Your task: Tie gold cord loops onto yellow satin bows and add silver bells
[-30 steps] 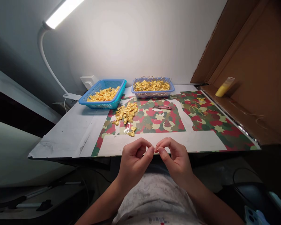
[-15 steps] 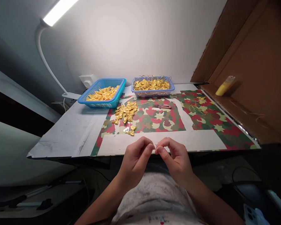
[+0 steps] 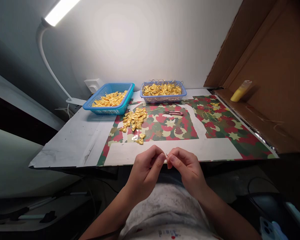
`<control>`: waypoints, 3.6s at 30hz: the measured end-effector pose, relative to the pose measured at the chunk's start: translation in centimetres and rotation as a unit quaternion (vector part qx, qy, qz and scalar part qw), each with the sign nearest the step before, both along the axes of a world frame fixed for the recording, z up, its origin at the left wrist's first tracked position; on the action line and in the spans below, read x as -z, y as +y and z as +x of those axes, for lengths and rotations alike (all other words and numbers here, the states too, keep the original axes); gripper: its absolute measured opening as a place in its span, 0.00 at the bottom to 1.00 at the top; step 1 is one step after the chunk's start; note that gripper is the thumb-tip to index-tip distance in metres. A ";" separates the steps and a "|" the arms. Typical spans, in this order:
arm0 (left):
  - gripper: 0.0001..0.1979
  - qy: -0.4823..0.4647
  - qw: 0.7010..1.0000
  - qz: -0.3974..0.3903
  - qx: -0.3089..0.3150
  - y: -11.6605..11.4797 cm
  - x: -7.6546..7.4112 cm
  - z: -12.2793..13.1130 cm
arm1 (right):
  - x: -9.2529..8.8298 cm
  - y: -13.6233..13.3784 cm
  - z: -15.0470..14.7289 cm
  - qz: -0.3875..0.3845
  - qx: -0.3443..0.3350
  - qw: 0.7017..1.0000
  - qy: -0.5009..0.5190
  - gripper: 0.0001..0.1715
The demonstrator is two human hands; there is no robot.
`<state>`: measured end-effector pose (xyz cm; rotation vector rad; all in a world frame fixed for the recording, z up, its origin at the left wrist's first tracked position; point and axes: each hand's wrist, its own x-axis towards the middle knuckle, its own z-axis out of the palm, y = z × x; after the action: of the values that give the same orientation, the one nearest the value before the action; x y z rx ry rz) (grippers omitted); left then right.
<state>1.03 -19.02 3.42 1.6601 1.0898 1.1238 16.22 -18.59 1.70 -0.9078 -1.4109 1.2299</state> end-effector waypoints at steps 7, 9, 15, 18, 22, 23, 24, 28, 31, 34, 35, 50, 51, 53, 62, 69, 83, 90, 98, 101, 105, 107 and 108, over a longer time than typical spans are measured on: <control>0.13 -0.004 1.000 -0.001 -0.011 0.1 0.1 0.1 | 0.4 -0.1 -0.2 0.027 0.028 0.999 -0.021 0.15; 0.13 -0.004 1.000 -0.005 -0.017 0.1 0.1 0.2 | 0.4 -0.1 -0.3 0.039 0.038 0.998 -0.031 0.15; 0.14 -0.004 0.999 -0.014 -0.032 0.2 0.1 0.3 | 0.4 -0.1 -0.7 0.075 0.068 0.993 -0.059 0.14; 0.14 -0.009 0.999 -0.014 -0.031 0.1 0.1 0.2 | 0.4 -0.1 -0.7 0.081 0.073 0.992 -0.064 0.13; 0.13 -0.010 0.999 -0.015 -0.030 0.2 0.1 0.3 | 0.5 -0.1 -0.7 0.084 0.072 0.992 -0.060 0.13; 0.13 -0.010 0.999 -0.015 -0.030 0.3 0.1 0.3 | 0.5 -0.1 -0.7 0.084 0.073 0.992 -0.059 0.13; 0.13 -0.010 0.999 -0.015 -0.030 0.3 0.1 0.3 | 0.6 -0.2 -0.7 0.084 0.073 0.992 -0.059 0.13; 0.14 -0.014 0.999 -0.016 -0.029 0.3 0.0 0.4 | 0.5 -0.2 -0.8 0.083 0.073 0.992 -0.062 0.14; 0.13 -0.015 0.999 -0.018 -0.028 0.2 0.1 0.3 | 0.5 -0.1 -0.8 0.085 0.074 0.992 -0.064 0.14; 0.14 -0.016 0.999 -0.018 -0.027 0.3 0.2 0.3 | 0.5 -0.1 -0.8 0.083 0.074 0.992 -0.065 0.13; 0.14 -0.016 0.999 -0.018 -0.027 0.3 0.2 0.3 | 0.5 -0.1 -0.8 0.082 0.074 0.992 -0.066 0.13; 0.14 -0.001 0.999 -0.015 -0.033 0.3 0.1 0.2 | 0.4 0.0 -0.9 0.091 0.077 0.990 -0.072 0.14; 0.14 -0.002 0.999 -0.014 -0.033 0.3 0.1 0.2 | 0.4 0.0 -0.9 0.092 0.077 0.990 -0.073 0.14; 0.14 -0.002 0.999 -0.014 -0.033 0.3 0.1 0.3 | 0.4 0.0 -1.0 0.092 0.076 0.990 -0.073 0.14; 0.14 -0.001 0.999 -0.017 -0.033 0.3 0.0 0.3 | 0.4 0.0 -1.0 0.100 0.077 0.989 -0.076 0.13; 0.13 -0.012 0.999 -0.016 -0.028 0.4 0.2 0.1 | 0.3 0.1 -1.0 0.108 0.080 0.988 -0.077 0.13; 0.10 -0.022 0.999 -0.010 -0.027 0.4 -0.1 0.0 | 0.6 0.1 -0.6 0.106 0.107 0.987 -0.050 0.11; 0.09 0.020 0.999 -0.006 -0.038 0.4 -0.2 -0.3 | 0.4 0.7 0.1 0.112 0.109 0.987 -0.037 0.03; 0.10 0.103 0.994 0.024 -0.004 0.9 -0.8 -1.5 | -0.7 1.3 1.1 0.154 0.062 0.982 -0.092 0.04; 0.11 0.133 0.991 0.029 0.021 1.1 -1.2 -1.7 | -0.8 1.3 1.2 0.147 0.036 0.983 -0.104 0.03; 0.12 0.168 0.985 0.033 0.035 1.3 -1.5 -2.0 | -0.7 1.5 1.3 0.130 0.014 0.985 -0.117 0.04; 0.12 0.171 0.984 0.027 0.040 1.4 -1.5 -2.1 | -0.7 1.6 1.3 0.127 0.005 0.985 -0.118 0.05; 0.12 0.170 0.984 0.023 0.042 1.4 -1.5 -2.1 | -0.6 1.6 1.3 0.129 0.002 0.985 -0.118 0.05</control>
<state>-1.11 -17.59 4.89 1.9647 1.1973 0.8346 17.50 -17.01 2.32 -0.8956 -1.7102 0.9293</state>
